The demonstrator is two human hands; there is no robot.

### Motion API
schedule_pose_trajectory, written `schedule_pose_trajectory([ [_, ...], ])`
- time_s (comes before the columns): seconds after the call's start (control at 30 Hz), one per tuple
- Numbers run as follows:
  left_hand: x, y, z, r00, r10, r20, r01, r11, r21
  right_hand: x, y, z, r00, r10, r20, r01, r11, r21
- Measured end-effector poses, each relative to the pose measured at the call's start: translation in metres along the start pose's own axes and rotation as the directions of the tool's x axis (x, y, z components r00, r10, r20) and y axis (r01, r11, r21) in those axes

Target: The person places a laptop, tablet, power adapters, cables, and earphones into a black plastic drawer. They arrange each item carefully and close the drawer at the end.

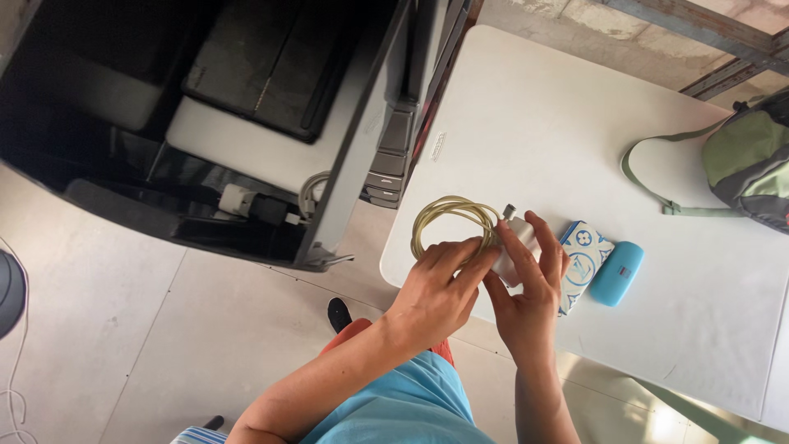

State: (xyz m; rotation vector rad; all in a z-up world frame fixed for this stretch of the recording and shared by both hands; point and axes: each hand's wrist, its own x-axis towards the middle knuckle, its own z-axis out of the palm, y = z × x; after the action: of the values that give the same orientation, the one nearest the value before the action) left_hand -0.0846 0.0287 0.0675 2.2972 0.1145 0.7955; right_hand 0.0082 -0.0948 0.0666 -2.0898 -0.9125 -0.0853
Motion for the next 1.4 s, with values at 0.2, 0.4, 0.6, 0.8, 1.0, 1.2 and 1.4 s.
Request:
schedule_pose_trajectory([
  [0.2,-0.02,0.008,-0.031,0.998,0.05,0.027,-0.05,0.999,0.008,-0.024,-0.033,0.003,0.998,0.043,-0.04,-0.044,0.999,-0.004],
  [0.4,-0.034,0.017,-0.065,0.989,0.128,0.077,-0.128,0.992,-0.009,-0.047,-0.071,-0.001,0.994,0.07,-0.078,-0.074,0.996,-0.041],
  [0.6,-0.046,0.028,-0.096,0.978,0.182,0.105,-0.18,0.983,-0.025,-0.065,-0.102,-0.003,0.989,0.071,-0.13,-0.079,0.995,-0.058],
  [0.8,-0.05,0.04,-0.123,0.955,0.277,0.106,-0.275,0.961,-0.027,-0.079,-0.13,-0.013,0.98,0.085,-0.18,-0.103,0.99,-0.096],
  [1.0,-0.053,0.047,-0.149,0.939,0.334,0.087,-0.335,0.942,-0.007,-0.085,-0.156,-0.017,0.979,0.05,-0.199,-0.066,0.995,-0.076],
  [1.2,-0.061,0.046,-0.172,0.928,0.37,0.056,-0.371,0.928,0.021,-0.087,-0.177,-0.009,0.974,-0.006,-0.227,-0.016,0.996,-0.093],
  [1.4,-0.067,0.042,-0.193,0.9,0.428,0.076,-0.428,0.904,-0.026,-0.1,-0.197,0.001,0.961,0.068,-0.269,-0.033,0.99,0.135],
])
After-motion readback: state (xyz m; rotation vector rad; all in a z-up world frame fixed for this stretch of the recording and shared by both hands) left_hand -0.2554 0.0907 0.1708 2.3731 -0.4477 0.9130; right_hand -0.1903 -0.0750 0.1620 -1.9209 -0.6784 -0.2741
